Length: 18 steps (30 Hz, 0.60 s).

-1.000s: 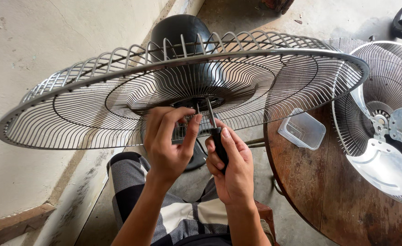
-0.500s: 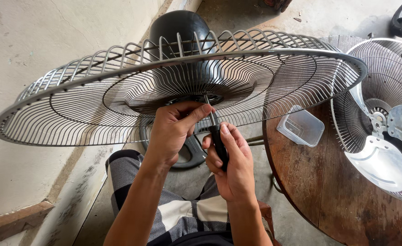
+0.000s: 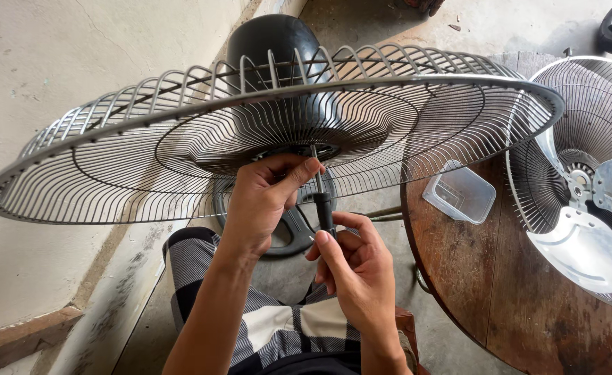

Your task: The person attaches the front wire cage to an electric fan stand and secures it using a screwdriver. They tighten the central screw and then work on additional fasteners at the base of the cage.

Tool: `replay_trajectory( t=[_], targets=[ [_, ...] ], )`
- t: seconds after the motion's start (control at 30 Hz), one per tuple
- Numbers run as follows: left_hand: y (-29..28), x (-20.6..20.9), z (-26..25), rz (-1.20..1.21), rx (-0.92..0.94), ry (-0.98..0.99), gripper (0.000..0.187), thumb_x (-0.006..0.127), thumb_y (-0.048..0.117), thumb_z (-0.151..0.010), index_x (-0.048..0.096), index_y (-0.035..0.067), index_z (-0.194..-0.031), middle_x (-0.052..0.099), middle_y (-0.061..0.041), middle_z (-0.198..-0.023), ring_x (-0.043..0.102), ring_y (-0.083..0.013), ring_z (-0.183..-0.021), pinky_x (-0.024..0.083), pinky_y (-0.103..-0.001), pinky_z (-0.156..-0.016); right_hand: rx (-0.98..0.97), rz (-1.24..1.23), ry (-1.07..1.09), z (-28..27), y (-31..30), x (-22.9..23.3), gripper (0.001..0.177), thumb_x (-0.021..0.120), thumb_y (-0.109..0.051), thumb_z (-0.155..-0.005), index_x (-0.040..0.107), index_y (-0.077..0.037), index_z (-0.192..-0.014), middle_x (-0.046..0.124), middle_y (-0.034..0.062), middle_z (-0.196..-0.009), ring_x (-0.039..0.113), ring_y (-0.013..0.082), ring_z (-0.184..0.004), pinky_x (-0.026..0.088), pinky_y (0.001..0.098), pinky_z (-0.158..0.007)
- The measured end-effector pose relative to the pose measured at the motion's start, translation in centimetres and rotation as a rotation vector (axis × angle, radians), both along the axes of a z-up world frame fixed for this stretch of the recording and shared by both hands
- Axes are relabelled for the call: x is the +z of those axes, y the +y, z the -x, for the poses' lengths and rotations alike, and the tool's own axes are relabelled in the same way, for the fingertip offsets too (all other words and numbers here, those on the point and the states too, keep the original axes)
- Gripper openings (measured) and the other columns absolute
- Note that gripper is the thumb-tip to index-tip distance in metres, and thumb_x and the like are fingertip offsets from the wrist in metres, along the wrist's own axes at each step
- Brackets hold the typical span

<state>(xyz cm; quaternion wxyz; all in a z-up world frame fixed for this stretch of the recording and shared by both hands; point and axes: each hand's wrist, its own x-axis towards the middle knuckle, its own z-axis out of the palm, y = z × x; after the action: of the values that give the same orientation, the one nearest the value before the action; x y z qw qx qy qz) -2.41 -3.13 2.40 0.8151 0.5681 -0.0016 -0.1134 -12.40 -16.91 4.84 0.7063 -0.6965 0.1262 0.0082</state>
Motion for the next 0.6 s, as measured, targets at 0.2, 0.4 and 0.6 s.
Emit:
replay_trajectory(
  t=[0.2, 0.4, 0.6],
  targets=[
    [0.7, -0.5, 1.7, 0.01, -0.135, -0.009, 0.021, 0.07, 0.02, -0.097, 0.079, 0.002, -0.104, 0.07, 0.0, -0.072, 0.042, -0.0042, -0.049, 0.031, -0.021, -0.044, 0.008, -0.075, 0.017, 0.2, 0.1, -0.3, 0.03, 0.058, -0.012, -0.1, 0.058, 0.005, -0.125, 0.072, 0.0117, -0.074, 0.055, 0.0051, -0.048, 0.037, 0.0185, -0.039],
    [0.8, -0.7, 3.0, 0.131, -0.127, 0.036, 0.026, 0.072, 0.015, -0.095, 0.078, 0.001, -0.116, 0.071, -0.003, -0.077, 0.047, -0.0047, -0.055, 0.037, -0.022, -0.047, 0.012, -0.258, 0.04, 0.2, -0.5, -0.4, 0.03, 0.054, -0.015, -0.102, 0.059, 0.006, -0.123, 0.069, 0.0131, -0.074, 0.051, 0.0077, -0.046, 0.033, 0.0211, -0.038],
    [0.1, -0.8, 3.2, 0.188, -0.087, 0.069, 0.025, 0.072, 0.014, -0.094, 0.078, 0.001, -0.115, 0.08, -0.009, -0.091, 0.045, -0.0041, -0.056, 0.037, -0.021, -0.049, 0.049, -0.425, 0.051, 0.2, -0.9, -0.9, 0.031, 0.053, -0.019, -0.104, 0.058, 0.004, -0.124, 0.067, 0.0133, -0.073, 0.048, 0.0072, -0.044, 0.03, 0.02, -0.037]
  ],
)
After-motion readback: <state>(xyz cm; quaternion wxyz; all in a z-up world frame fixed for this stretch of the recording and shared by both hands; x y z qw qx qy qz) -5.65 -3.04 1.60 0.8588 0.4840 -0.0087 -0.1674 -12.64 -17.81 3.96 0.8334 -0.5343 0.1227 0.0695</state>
